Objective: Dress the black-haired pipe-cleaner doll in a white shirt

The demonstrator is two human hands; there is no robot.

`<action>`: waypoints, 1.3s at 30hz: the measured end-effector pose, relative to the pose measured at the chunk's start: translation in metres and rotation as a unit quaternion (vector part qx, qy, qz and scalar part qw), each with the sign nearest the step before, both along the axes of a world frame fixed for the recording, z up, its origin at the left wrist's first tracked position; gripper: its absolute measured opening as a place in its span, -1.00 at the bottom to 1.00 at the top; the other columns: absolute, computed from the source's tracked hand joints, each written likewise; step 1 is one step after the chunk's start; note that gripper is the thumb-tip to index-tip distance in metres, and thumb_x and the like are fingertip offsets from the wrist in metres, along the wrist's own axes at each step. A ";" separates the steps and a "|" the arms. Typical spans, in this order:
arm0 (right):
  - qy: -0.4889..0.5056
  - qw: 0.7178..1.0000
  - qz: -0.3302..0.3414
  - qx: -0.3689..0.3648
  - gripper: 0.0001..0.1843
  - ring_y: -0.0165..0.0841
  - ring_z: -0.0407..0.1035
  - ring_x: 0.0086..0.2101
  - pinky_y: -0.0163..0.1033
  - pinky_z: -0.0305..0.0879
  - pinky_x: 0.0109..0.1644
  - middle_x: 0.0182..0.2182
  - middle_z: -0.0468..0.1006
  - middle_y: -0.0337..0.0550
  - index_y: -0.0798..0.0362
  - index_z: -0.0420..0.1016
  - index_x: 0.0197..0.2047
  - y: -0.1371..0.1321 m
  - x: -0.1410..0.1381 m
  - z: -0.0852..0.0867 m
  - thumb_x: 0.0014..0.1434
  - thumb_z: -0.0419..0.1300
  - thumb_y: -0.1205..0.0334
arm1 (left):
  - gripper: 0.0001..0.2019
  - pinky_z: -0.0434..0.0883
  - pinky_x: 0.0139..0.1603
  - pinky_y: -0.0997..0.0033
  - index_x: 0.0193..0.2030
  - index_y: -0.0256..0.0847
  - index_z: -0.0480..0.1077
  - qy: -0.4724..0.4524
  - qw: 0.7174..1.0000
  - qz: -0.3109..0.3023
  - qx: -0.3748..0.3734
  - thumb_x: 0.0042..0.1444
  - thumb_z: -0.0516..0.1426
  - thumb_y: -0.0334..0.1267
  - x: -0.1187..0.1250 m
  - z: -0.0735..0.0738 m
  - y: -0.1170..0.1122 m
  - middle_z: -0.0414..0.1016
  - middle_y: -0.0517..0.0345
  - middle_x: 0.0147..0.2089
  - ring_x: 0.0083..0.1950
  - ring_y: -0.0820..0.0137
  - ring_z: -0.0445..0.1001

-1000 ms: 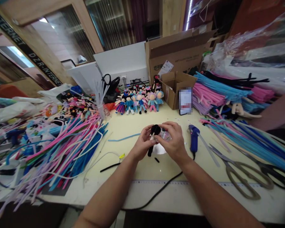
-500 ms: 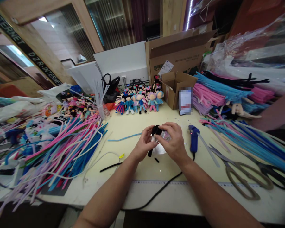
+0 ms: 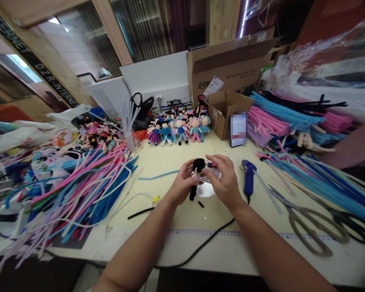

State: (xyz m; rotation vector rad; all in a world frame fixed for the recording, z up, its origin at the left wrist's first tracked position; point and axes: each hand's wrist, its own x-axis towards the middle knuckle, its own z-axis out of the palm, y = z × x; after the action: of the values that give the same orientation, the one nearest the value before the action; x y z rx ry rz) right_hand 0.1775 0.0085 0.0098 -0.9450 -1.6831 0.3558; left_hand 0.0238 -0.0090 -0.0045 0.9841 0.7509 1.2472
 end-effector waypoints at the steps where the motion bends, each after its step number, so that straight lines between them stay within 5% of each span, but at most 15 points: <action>1: 0.003 1.000 -0.003 0.001 -0.72 -0.20 0.26 -0.05 -0.03 0.19 0.06 -0.12 0.39 -0.06 -0.01 0.42 -0.01 0.000 0.001 0.001 0.18 0.13 0.23 | -0.42 0.41 -0.14 0.30 0.09 -0.08 0.24 -0.009 1.000 -0.001 -0.008 -0.13 0.27 -0.32 0.000 0.002 0.000 0.31 0.01 0.16 0.00 0.22 0.42; 6: 0.027 1.000 -0.011 -0.006 -0.89 -0.25 0.30 -0.20 -0.09 0.22 -0.07 -0.30 0.43 -0.12 0.03 0.43 -0.27 0.002 0.002 0.001 0.20 0.10 0.22 | -0.45 0.41 -0.14 0.24 0.09 -0.10 0.22 -0.062 0.996 -0.023 -0.058 -0.09 0.24 -0.30 -0.002 0.009 -0.002 0.40 0.02 0.05 -0.01 0.18 0.45; 14: 0.050 0.991 0.008 -0.126 -0.74 -0.33 0.29 -0.36 -0.23 0.20 -0.25 -0.48 0.41 -0.22 0.03 0.34 -0.44 0.004 0.002 -0.006 0.22 0.05 0.10 | -0.52 0.41 -0.10 0.16 0.10 -0.13 0.23 -0.116 0.989 -0.070 -0.058 0.00 0.16 -0.17 -0.007 0.009 -0.001 0.36 -0.07 0.13 0.01 0.16 0.43; 23: 0.096 0.977 0.036 -0.185 -0.77 -0.40 0.28 -0.48 -0.31 0.19 -0.41 -0.49 0.39 -0.27 0.05 0.38 -0.16 0.011 0.000 -0.020 0.19 0.05 0.11 | -0.58 0.35 -0.34 0.37 0.03 -0.20 0.34 -0.133 0.988 -0.075 -0.027 -0.01 0.12 -0.19 -0.014 0.015 0.000 0.34 -0.10 0.15 -0.22 0.34 0.42; 28: 0.093 0.975 0.060 -0.193 -0.74 -0.34 0.34 -0.40 -0.25 0.28 -0.32 -0.39 0.46 -0.18 0.07 0.39 -0.17 0.014 -0.007 -0.028 0.16 0.06 0.09 | -0.49 0.28 -0.37 0.34 0.00 -0.22 0.38 -0.145 0.986 -0.076 -0.028 0.06 0.00 0.11 -0.019 0.024 -0.004 0.32 -0.15 0.16 -0.25 0.33 0.36; 32: 0.071 0.966 0.113 -0.223 -0.72 -0.35 0.35 -0.42 -0.25 0.30 -0.36 -0.38 0.47 -0.18 0.05 0.41 -0.16 0.006 -0.015 -0.017 0.14 0.10 0.07 | -0.48 0.26 -0.39 0.38 -0.01 -0.27 0.41 -0.142 0.985 -0.093 -0.029 0.04 0.02 0.09 -0.021 0.032 -0.007 0.38 -0.15 0.08 -0.25 0.33 0.33; 39: 0.185 0.918 0.184 -0.300 -0.65 -0.48 0.19 -0.64 -0.36 0.14 -0.57 -0.62 0.28 -0.41 0.05 0.30 -0.09 -0.032 -0.006 0.005 0.12 0.14 0.04 | -0.50 0.26 -0.40 0.41 0.00 -0.34 0.43 -0.173 0.977 -0.127 -0.024 0.05 0.03 -0.02 -0.021 0.049 -0.024 0.42 -0.16 -0.01 -0.29 0.37 0.31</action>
State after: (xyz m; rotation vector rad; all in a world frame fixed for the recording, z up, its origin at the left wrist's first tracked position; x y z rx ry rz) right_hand 0.1713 -0.0233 0.0150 -0.9084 -1.4070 1.2813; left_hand 0.0028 -0.0328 0.0450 0.7690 0.3690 1.1307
